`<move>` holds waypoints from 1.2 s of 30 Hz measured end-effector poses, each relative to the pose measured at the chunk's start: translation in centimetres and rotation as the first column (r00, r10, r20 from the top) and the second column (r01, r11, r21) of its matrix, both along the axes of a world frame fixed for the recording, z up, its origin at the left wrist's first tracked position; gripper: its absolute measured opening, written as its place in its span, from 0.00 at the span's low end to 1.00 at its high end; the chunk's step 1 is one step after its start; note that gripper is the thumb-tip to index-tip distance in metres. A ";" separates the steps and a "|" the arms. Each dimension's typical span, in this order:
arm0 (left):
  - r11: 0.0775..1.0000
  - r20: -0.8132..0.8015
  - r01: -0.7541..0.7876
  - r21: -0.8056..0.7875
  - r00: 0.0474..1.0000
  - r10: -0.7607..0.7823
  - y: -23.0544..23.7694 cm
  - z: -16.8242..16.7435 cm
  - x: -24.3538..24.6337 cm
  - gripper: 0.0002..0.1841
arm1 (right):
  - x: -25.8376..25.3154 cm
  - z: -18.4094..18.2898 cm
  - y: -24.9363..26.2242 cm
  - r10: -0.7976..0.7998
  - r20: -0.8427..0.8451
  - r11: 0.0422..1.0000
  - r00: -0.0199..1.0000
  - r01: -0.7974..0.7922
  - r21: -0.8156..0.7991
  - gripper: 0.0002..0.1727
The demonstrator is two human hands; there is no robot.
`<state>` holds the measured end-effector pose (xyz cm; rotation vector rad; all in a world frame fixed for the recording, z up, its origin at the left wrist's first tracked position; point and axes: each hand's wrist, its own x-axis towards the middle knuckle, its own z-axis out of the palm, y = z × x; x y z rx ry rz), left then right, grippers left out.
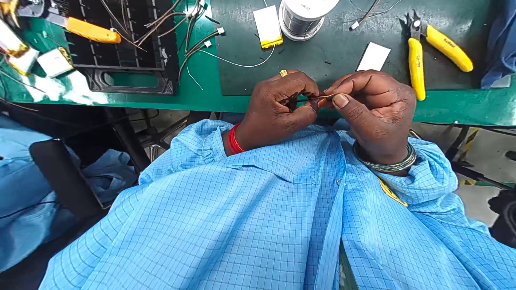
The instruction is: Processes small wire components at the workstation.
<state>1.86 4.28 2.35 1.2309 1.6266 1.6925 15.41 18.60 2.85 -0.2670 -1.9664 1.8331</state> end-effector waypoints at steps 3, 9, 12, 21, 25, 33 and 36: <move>1.000 0.006 0.020 -0.003 1.000 -0.020 0.0 0.1 -0.1 0.06 | 0.0 0.0 -0.1 0.005 0.018 0.995 1.000 -0.007 0.103 0.04; 0.998 -0.069 0.033 -0.046 0.997 -0.036 0.0 0.2 -0.1 0.08 | 0.0 -0.1 -0.4 -0.006 0.028 0.989 1.000 0.002 0.145 0.06; 0.999 -0.050 0.037 -0.037 0.998 -0.039 0.0 0.1 -0.1 0.07 | -0.1 -0.1 -0.5 -0.005 0.016 0.994 1.000 0.003 0.114 0.05; 0.999 0.171 0.036 -0.031 0.985 -0.030 0.2 0.3 0.4 0.06 | -0.2 -0.2 -0.6 -0.009 0.019 0.998 1.000 0.008 0.062 0.04; 0.999 0.212 0.036 -0.027 0.977 -0.030 0.3 0.5 0.5 0.06 | -0.2 -0.4 -0.5 -0.012 0.024 0.995 1.000 0.010 0.103 0.03; 0.997 0.240 0.067 -0.045 0.969 -0.054 0.4 0.5 0.5 0.03 | -0.3 -0.9 -0.4 -0.029 0.021 0.985 0.999 0.025 0.170 0.04; 0.988 0.274 0.066 -0.141 0.961 -0.025 0.3 0.7 0.4 0.02 | -0.2 -1.2 -0.3 -0.095 -0.009 0.915 0.995 0.091 0.393 0.05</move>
